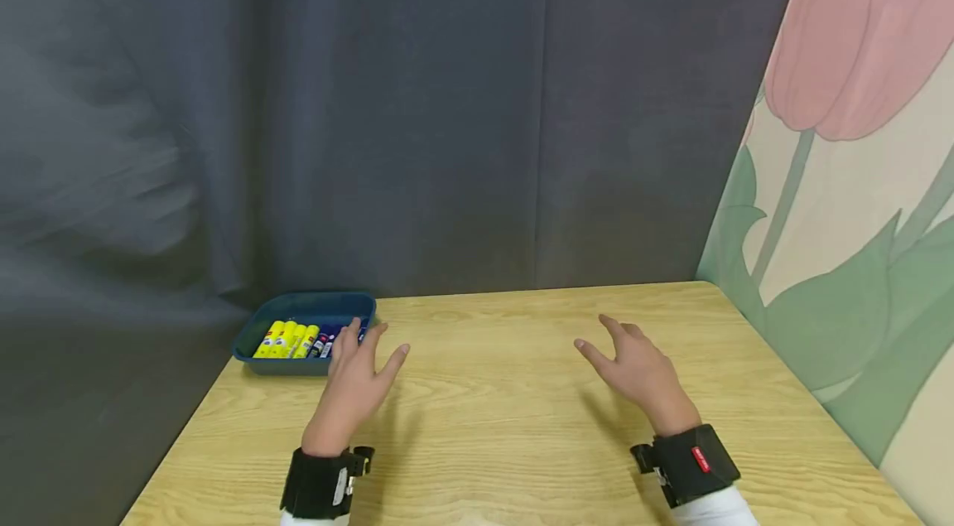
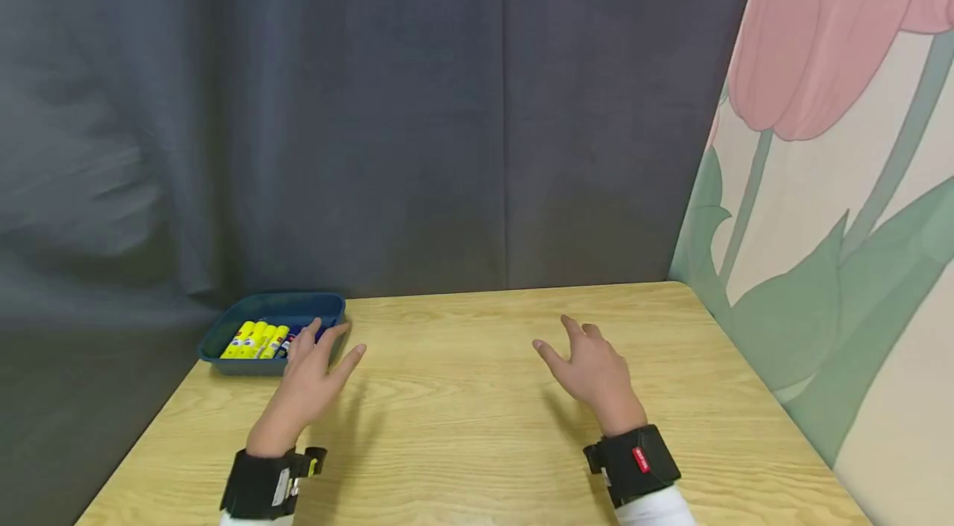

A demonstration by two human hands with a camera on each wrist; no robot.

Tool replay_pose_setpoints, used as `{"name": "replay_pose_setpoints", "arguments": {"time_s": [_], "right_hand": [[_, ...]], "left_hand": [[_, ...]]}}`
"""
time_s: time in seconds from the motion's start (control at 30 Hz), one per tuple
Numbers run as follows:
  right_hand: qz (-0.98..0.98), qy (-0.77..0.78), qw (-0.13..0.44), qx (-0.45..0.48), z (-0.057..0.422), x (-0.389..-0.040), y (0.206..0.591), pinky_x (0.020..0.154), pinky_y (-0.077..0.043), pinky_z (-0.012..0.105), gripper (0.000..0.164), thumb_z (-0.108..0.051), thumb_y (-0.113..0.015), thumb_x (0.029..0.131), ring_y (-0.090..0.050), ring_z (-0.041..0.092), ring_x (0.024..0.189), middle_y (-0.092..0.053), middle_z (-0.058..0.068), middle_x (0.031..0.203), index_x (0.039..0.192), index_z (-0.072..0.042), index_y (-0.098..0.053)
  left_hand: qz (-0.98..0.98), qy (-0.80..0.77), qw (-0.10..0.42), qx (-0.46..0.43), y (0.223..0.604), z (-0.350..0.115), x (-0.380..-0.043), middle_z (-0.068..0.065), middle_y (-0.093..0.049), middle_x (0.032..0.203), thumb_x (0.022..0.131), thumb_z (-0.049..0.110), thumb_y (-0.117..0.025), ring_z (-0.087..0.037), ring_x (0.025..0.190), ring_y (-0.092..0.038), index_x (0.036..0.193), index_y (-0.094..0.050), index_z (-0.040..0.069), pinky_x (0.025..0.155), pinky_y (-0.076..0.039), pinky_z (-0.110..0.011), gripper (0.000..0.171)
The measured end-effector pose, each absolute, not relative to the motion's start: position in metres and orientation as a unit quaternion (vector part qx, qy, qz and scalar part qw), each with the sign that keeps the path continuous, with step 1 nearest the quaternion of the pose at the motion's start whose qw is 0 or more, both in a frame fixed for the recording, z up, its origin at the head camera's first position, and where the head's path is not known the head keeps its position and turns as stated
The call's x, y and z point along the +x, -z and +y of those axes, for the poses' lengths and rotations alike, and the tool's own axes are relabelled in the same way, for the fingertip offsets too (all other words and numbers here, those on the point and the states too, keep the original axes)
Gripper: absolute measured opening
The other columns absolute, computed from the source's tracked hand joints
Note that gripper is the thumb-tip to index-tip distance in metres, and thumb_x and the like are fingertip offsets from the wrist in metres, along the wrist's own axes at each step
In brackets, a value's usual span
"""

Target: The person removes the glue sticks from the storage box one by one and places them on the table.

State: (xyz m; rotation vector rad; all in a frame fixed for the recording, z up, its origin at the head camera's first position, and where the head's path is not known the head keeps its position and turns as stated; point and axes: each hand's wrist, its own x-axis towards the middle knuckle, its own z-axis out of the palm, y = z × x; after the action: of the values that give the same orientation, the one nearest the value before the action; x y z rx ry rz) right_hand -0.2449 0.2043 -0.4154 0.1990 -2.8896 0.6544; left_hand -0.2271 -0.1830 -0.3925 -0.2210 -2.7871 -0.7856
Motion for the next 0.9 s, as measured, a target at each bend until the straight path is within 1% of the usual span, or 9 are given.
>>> {"name": "replay_pose_setpoints", "arguments": {"time_s": [0.13,0.27,0.43,0.53,0.63,0.73,0.9], "right_hand": [[-0.969,-0.219,0.089,0.066,0.207,-0.244,0.415,0.076,-0.043,0.065,0.085,-0.067,-0.032,0.087,-0.045,0.048,0.108,-0.042,0.036,0.128,0.138,0.0,-0.034],[-0.969,-0.221,0.088,0.062,0.211,-0.241,0.415,0.077,-0.043,0.065,0.084,-0.066,-0.033,0.088,-0.045,0.047,0.109,-0.043,0.036,0.127,0.138,0.001,-0.035],[-0.968,-0.227,0.091,0.058,0.215,-0.24,0.416,0.078,-0.042,0.066,0.082,-0.064,-0.035,0.089,-0.044,0.048,0.109,-0.044,0.036,0.126,0.138,0.001,-0.035],[-0.967,-0.23,0.091,0.056,0.218,-0.239,0.417,0.078,-0.041,0.066,0.082,-0.064,-0.034,0.089,-0.043,0.049,0.109,-0.044,0.036,0.126,0.138,0.001,-0.035],[-0.967,-0.233,0.087,0.055,0.22,-0.238,0.418,0.079,-0.041,0.066,0.082,-0.065,-0.033,0.089,-0.043,0.049,0.109,-0.044,0.036,0.126,0.138,0.002,-0.034],[-0.967,-0.235,0.083,0.054,0.22,-0.238,0.42,0.079,-0.041,0.066,0.084,-0.066,-0.032,0.088,-0.043,0.049,0.11,-0.044,0.036,0.126,0.138,0.002,-0.034],[-0.967,-0.235,0.082,0.051,0.22,-0.238,0.421,0.079,-0.041,0.066,0.083,-0.066,-0.032,0.088,-0.043,0.049,0.109,-0.044,0.036,0.126,0.138,0.001,-0.035]], "left_hand": [[-0.949,0.278,0.125,-0.077,0.391,-0.185,-0.231,-0.03,-0.011,0.147,0.091,0.056,-0.042,-0.045,0.132,0.0,0.137,-0.039,0.006,0.097,-0.015,-0.073,0.068],[-0.948,0.28,0.131,-0.069,0.392,-0.196,-0.236,-0.031,-0.013,0.146,0.092,0.054,-0.041,-0.046,0.13,-0.004,0.136,-0.039,0.005,0.095,-0.017,-0.073,0.067],[-0.948,0.282,0.142,-0.026,0.397,-0.225,-0.241,-0.035,-0.016,0.143,0.093,0.052,-0.039,-0.051,0.126,-0.01,0.136,-0.037,0.0,0.094,-0.02,-0.071,0.067],[-0.948,0.285,0.143,0.009,0.403,-0.245,-0.243,-0.038,-0.017,0.14,0.094,0.049,-0.038,-0.053,0.124,-0.011,0.137,-0.034,-0.002,0.095,-0.02,-0.071,0.067],[-0.948,0.287,0.133,0.045,0.413,-0.264,-0.244,-0.04,-0.015,0.139,0.095,0.048,-0.038,-0.055,0.123,-0.01,0.139,-0.029,-0.003,0.094,-0.021,-0.071,0.068],[-0.948,0.29,0.109,0.07,0.426,-0.277,-0.244,-0.043,-0.007,0.139,0.094,0.044,-0.041,-0.057,0.123,-0.006,0.141,-0.025,-0.002,0.092,-0.021,-0.074,0.068],[-0.951,0.29,0.068,0.081,0.443,-0.289,-0.247,-0.047,0.002,0.136,0.092,0.045,-0.047,-0.06,0.122,0.001,0.141,-0.022,-0.004,0.091,-0.02,-0.075,0.073]]}}
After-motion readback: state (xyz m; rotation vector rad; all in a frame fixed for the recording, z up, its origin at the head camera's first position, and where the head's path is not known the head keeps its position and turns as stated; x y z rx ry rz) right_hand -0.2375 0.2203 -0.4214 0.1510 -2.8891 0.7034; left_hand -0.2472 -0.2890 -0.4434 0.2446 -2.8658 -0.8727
